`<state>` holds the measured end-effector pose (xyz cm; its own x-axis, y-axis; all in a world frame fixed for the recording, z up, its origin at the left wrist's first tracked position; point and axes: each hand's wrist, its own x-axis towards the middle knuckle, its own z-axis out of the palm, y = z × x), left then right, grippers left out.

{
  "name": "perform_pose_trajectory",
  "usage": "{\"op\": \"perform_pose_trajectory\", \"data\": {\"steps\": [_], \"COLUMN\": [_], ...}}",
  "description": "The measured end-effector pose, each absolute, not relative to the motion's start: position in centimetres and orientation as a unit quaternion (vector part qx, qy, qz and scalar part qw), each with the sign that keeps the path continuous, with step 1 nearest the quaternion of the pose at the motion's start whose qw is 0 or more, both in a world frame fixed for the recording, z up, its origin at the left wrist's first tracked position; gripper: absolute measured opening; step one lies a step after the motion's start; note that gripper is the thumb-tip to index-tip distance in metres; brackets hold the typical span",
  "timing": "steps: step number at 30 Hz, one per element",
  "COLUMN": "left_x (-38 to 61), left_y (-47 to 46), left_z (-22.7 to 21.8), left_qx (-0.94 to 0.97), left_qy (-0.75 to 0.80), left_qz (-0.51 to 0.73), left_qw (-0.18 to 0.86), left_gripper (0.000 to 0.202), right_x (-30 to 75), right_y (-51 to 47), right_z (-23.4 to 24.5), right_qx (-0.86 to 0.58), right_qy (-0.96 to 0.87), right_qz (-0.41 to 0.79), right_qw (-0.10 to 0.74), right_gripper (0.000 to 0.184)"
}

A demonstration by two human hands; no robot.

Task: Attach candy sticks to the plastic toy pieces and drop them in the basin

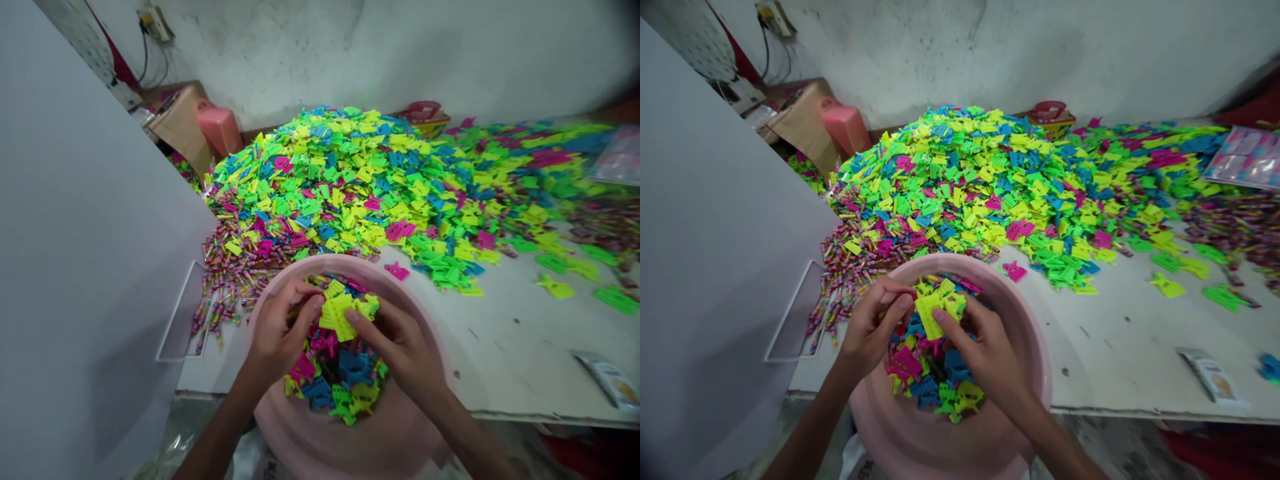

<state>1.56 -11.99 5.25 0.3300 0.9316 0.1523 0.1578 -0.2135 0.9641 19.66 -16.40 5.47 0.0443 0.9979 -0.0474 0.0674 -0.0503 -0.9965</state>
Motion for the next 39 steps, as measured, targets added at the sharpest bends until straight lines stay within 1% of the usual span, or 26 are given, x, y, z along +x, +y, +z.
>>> {"op": "perform_pose_trajectory", "data": {"steps": [6,9,11,16,19,20,22,23,24,27,33,39], "left_x": [0.9,0.5,0.2,-0.1,0.1,0.2,0.3,0.4,0.4,0.5,0.8,0.8], "left_y": [-12.0,-11.8,-11.7,-11.5,-11.6,-11.5,-11.4,-11.2,-11.1,-10.9,-11.6,-11.3], "left_z": [4.5,3.1,2.4,1.8,2.1,2.2,2.7,2.9,3.2,4.0,4.4,3.7], "left_qx": [0.804,0.843,0.860,0.867,0.868,0.870,0.877,0.881,0.886,0.900,0.895,0.898], "left_qy": [0.391,0.348,0.323,0.340,0.369,0.377,0.387,0.389,0.388,0.371,0.400,0.375], "left_qz": [0.378,0.389,0.386,0.344,0.312,0.302,0.282,0.267,0.250,0.199,0.179,0.209], "left_qw": [0.241,0.128,0.085,0.117,0.111,0.093,0.032,-0.006,-0.043,-0.110,-0.085,-0.097], "left_gripper": [0.011,0.015,0.019,0.013,0.016,0.022,0.041,0.047,0.050,0.049,0.050,0.046], "right_x": [19.1,18.5,18.2,17.7,17.6,17.6,17.6,17.6,17.6,17.6,17.2,16.8], "right_y": [-16.8,-17.0,-17.1,-17.0,-16.6,-16.5,-16.1,-15.9,-15.7,-15.6,-16.0,-16.3], "right_z": [4.4,4.1,4.1,3.7,3.3,3.2,3.2,3.4,3.5,4.1,4.2,3.4], "right_qx": [-0.596,-0.612,-0.608,-0.608,-0.606,-0.603,-0.599,-0.597,-0.596,-0.598,-0.610,-0.613], "right_qy": [-0.484,-0.459,-0.448,-0.434,-0.429,-0.429,-0.433,-0.436,-0.440,-0.443,-0.425,-0.414], "right_qz": [0.458,0.468,0.479,0.483,0.487,0.486,0.477,0.474,0.471,0.473,0.455,0.456], "right_qw": [0.447,0.442,0.448,0.457,0.460,0.465,0.476,0.479,0.479,0.471,0.490,0.496], "right_gripper": [0.041,0.042,0.041,0.040,0.040,0.041,0.043,0.044,0.045,0.045,0.046,0.049]}}
